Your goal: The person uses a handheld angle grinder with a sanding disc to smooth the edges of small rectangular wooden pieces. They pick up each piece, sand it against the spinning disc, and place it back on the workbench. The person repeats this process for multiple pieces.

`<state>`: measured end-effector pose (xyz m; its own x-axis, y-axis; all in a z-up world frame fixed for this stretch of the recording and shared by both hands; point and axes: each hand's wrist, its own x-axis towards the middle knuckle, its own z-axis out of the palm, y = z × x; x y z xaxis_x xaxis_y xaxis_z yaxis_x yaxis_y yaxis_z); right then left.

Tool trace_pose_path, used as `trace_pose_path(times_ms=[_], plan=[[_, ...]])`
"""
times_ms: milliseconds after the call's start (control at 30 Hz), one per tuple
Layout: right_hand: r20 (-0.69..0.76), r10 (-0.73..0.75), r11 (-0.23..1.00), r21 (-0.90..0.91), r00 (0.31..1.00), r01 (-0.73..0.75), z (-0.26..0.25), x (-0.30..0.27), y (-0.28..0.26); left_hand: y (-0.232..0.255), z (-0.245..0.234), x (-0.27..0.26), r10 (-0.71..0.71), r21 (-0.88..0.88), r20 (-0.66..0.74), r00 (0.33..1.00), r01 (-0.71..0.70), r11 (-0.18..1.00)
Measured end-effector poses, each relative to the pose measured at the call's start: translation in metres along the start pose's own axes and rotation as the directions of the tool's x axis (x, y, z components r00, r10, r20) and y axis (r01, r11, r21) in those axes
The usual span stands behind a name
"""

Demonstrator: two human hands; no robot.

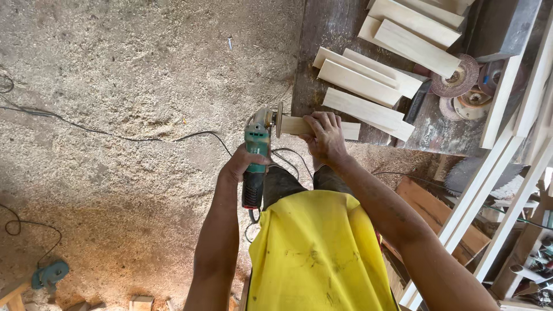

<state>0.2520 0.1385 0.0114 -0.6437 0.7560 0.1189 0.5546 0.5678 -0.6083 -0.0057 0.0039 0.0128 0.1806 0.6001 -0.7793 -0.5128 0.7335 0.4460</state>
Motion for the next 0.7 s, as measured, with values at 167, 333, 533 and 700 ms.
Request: trace_pose_path(times_ms=[167,333,533,700], plan=[[0.016,0.001,1.0,-0.02,1.0,-0.001,0.003,0.007,-0.001,-0.007,-0.007,0.008,-0.024,0.019,-0.015,1.0,0.024,1.0],[-0.123,-0.018,1.0,0.009,0.992,0.02,-0.017,0.004,-0.018,-0.008,-0.011,0.009,0.034,-0.002,0.015,0.999,-0.034,0.999],[0.067,0.894,0.111,0.925,0.442,-0.364,-0.053,-0.027,-0.024,-0.002,-0.013,-0.015,0.071,-0.07,0.006,0.997,-0.07,0.995],[0.441,0.873,-0.385,0.885,0.209,-0.263,-0.047,-0.024,-0.018,0.012,0.001,-0.021,0.106,-0.106,0.053,0.993,-0.1,0.989]])
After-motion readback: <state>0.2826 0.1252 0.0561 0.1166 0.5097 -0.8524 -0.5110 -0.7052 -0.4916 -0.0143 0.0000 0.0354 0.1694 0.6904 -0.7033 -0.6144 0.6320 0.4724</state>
